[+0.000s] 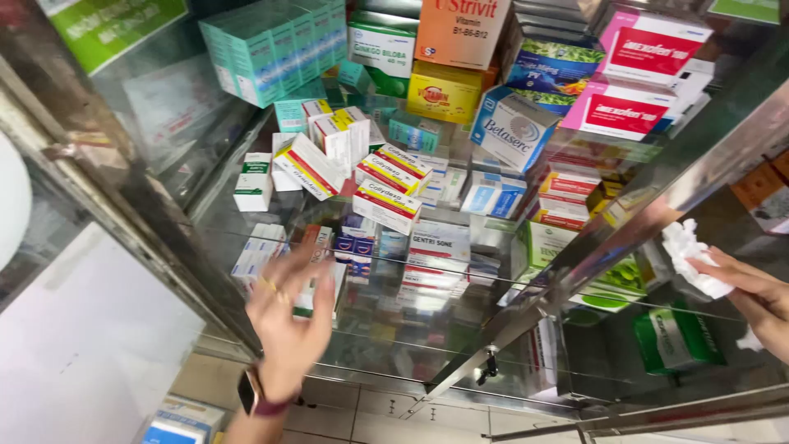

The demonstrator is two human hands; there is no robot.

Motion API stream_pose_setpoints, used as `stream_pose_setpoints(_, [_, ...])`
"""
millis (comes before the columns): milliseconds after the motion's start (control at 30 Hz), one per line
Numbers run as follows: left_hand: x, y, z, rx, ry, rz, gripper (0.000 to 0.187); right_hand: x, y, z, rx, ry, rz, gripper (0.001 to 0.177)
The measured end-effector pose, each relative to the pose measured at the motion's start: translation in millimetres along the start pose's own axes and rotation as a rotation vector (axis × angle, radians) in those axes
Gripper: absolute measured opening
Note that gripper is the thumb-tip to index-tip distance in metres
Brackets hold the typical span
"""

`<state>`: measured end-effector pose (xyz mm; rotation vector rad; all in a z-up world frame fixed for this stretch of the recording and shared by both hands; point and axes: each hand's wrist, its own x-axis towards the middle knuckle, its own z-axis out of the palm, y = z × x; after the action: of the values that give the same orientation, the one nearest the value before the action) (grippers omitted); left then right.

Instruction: The person wipes medicine boxes with a tissue and rearranges them on the glass shelves of a display cabinet. They pick up individual boxes, wipe their surfaces, and place them back in stacks on the shelves.

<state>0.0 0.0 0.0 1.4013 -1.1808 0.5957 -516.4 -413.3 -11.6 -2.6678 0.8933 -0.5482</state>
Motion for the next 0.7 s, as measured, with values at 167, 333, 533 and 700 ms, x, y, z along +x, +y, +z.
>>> stream_pose_setpoints(167, [84, -24, 1, 0.281, 0.058, 0.097, 0.03, 2, -13, 27, 0.064, 0.142, 0.007, 0.058])
stream_pose_setpoints(333, [161, -84, 28, 0.47, 0.049, 0.102, 0.054, 6, -25, 33, -0.002, 0.219, -0.026, 0.058])
stream_pose_setpoints(533, [195, -134, 60, 0.715, -0.008, 0.094, 0.093, 4, -25, 38, 0.015, 0.277, -0.058, 0.06])
stream_pose_setpoints(700, [205, -113, 65, 0.514, 0.006, -0.115, 0.075, 3, -25, 36, -0.024, 0.274, -0.066, 0.061])
